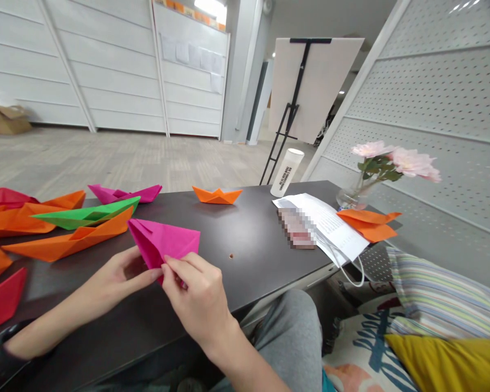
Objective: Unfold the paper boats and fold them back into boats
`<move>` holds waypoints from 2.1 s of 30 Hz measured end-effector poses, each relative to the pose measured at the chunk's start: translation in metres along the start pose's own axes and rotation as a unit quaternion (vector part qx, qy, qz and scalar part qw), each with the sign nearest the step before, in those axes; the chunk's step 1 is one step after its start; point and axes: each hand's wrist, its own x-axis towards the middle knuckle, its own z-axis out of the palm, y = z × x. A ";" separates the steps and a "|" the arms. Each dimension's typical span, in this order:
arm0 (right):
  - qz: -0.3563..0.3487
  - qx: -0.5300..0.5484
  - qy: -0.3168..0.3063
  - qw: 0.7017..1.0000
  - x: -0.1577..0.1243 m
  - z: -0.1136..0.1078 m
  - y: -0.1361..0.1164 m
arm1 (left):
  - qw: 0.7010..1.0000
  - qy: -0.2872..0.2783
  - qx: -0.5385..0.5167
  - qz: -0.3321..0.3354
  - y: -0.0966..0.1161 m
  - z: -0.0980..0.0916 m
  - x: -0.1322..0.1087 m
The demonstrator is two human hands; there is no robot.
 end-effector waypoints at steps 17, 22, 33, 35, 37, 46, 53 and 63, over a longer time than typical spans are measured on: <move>0.165 -0.020 -0.037 0.985 0.010 -0.010 0.026 | 0.967 0.134 0.165 0.140 -0.002 -0.001 -0.003; 0.210 -0.007 -0.015 0.977 0.011 -0.011 0.027 | 0.974 0.139 0.118 0.137 -0.001 -0.001 -0.003; 0.214 0.016 -0.062 0.975 0.013 -0.015 0.036 | 0.972 0.148 0.156 0.096 -0.005 -0.001 0.005; 0.214 0.023 -0.071 0.974 0.014 -0.016 0.038 | 0.979 0.091 0.163 0.087 -0.006 0.001 0.006; 0.213 0.025 -0.078 0.974 0.014 -0.014 0.038 | 0.982 0.057 0.164 0.077 -0.006 0.001 0.007; 0.244 -0.023 -0.065 0.967 0.009 -0.003 0.035 | 0.956 0.104 0.222 0.161 0.007 0.003 -0.004; 0.199 -0.044 -0.049 0.978 0.011 -0.008 0.052 | 0.958 0.153 0.195 0.141 0.006 -0.001 -0.003; 0.200 -0.023 -0.071 0.977 0.012 -0.004 0.052 | 0.973 0.049 0.193 0.115 0.008 0.005 -0.002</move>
